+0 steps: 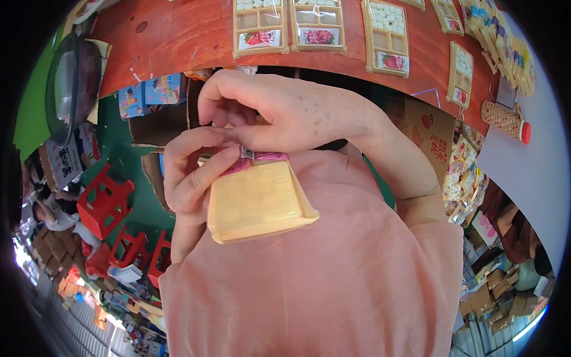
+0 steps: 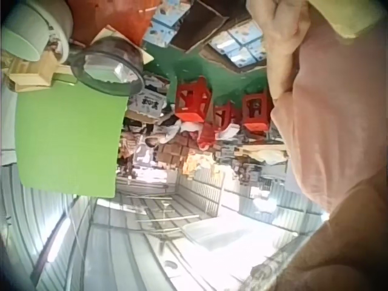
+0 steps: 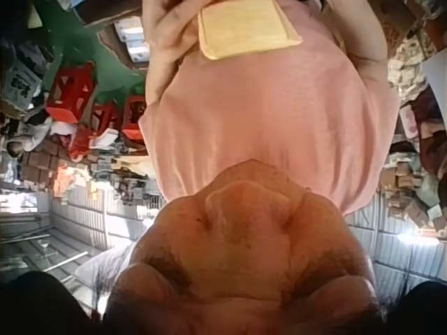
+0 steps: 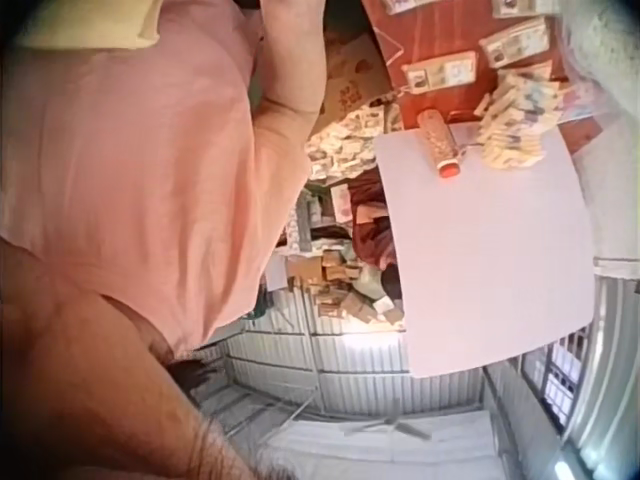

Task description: Packaging small white candies into partitioned trays, labeling them, and placing them into boxes.

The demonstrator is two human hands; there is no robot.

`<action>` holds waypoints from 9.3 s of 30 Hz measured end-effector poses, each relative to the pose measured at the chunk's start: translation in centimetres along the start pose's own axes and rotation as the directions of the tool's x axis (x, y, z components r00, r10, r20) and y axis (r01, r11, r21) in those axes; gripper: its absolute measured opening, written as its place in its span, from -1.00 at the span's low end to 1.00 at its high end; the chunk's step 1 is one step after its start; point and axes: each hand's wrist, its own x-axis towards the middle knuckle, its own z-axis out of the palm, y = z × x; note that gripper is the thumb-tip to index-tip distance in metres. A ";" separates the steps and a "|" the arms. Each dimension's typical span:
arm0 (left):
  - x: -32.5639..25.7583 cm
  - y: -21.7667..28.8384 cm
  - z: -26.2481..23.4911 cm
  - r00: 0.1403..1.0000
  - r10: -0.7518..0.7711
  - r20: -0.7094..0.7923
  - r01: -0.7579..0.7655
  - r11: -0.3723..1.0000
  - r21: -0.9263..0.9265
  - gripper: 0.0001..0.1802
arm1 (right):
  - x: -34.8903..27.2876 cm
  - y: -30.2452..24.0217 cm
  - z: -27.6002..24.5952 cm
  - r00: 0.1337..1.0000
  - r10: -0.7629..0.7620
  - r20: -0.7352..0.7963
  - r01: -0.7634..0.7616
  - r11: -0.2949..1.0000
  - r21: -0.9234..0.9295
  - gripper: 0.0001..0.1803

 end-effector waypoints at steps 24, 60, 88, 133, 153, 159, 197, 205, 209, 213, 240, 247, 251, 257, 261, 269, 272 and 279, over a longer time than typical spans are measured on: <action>0.8 0.0 -0.5 0.972 0.232 0.024 -0.227 0.916 0.332 -0.56 | -0.7 1.9 0.2 0.917 -0.114 -0.382 0.166 0.980 0.106 -0.58; 14.3 -3.2 14.0 0.786 -0.544 0.293 0.606 0.586 -0.537 -0.72 | -17.8 1.5 -21.8 0.008 -0.509 -0.861 -0.675 0.632 -0.380 -0.39; 8.1 -9.4 6.7 0.975 -0.102 -0.197 0.199 0.790 0.579 -0.56 | -6.3 4.4 -6.6 0.684 -0.384 -0.620 -0.402 0.510 -0.760 -0.59; 24.0 -19.3 -6.5 0.661 -0.666 -0.346 0.547 0.743 -0.386 -0.61 | 5.7 6.7 -3.0 0.812 -0.306 -0.498 -0.436 0.250 -0.865 -0.19; -7.0 -9.4 -3.4 0.213 -0.871 -0.443 0.504 0.487 -0.713 -0.84 | 7.1 5.1 -3.3 0.774 -0.482 -0.411 -0.253 0.360 -0.898 -0.57; -4.5 -11.9 -7.1 0.311 -0.868 -0.386 0.374 0.485 -0.790 -0.62 | 13.0 4.9 0.4 0.843 -0.490 -0.223 -0.034 0.364 -0.931 -0.57; -0.8 -9.4 -12.5 0.665 -0.448 -0.598 0.605 0.793 0.078 -0.91 | 21.8 4.2 4.6 0.776 -0.615 0.141 0.334 0.211 -0.919 -0.81; -1.5 -9.3 -13.0 0.645 -0.544 -0.537 0.565 0.812 -0.145 -0.93 | 22.2 3.4 4.3 0.710 -0.702 0.042 0.377 0.330 -0.865 -0.84; -1.3 -9.6 -12.7 0.628 -0.525 -0.574 0.524 0.831 -0.187 -0.90 | 22.5 3.2 3.9 0.725 -0.686 -0.066 0.374 0.471 -0.799 -0.89; 0.0 -9.6 -12.2 0.622 -0.403 -0.672 0.475 0.876 -0.086 -0.85 | 22.9 3.0 3.7 0.720 -0.690 -0.076 0.359 0.464 -0.810 -0.91; 7.3 -18.4 -12.3 0.824 -0.114 -0.556 0.560 0.003 0.829 -0.72 | 4.5 -6.1 -9.0 0.000 -0.505 -0.863 0.514 0.740 -0.433 -0.82; 8.7 -5.2 -4.4 0.786 -0.483 -0.385 0.400 0.873 -0.279 -0.68 | 3.9 -4.2 -3.7 0.127 -0.783 -0.609 -0.003 0.613 -0.790 -0.91; 9.4 0.1 -0.3 0.852 -0.400 -0.338 0.052 0.707 -0.705 -0.53 | 5.4 -2.2 -0.6 0.474 -0.862 -0.181 0.030 0.221 -0.975 -0.67; 8.4 -3.3 -1.3 0.594 -0.706 -0.386 0.267 0.626 -0.733 -0.71 | 3.2 0.2 -0.5 0.559 -0.787 -0.262 -0.061 0.276 -0.959 -0.62; 7.2 -4.5 -4.5 0.584 -0.650 -0.486 0.216 0.701 -0.679 -0.71 | -0.5 4.9 -4.5 0.571 -0.618 -0.541 -0.362 0.401 -0.841 -0.69; 7.6 -5.4 -3.9 0.582 -0.713 -0.390 0.256 0.617 -0.744 -0.76 | -2.9 6.0 -5.2 0.644 -0.493 -0.584 -0.533 0.259 -0.806 -0.67; 7.6 -6.3 -2.2 0.564 -0.756 -0.333 0.321 0.571 -0.755 -0.78 | -3.4 5.9 -5.5 0.658 -0.471 -0.588 -0.548 0.236 -0.802 -0.67; 8.6 -5.8 0.6 0.587 -0.804 -0.091 0.421 0.400 -0.814 -0.78 | -1.8 2.7 -4.6 0.479 -0.287 -0.830 -0.185 0.891 -0.415 -0.61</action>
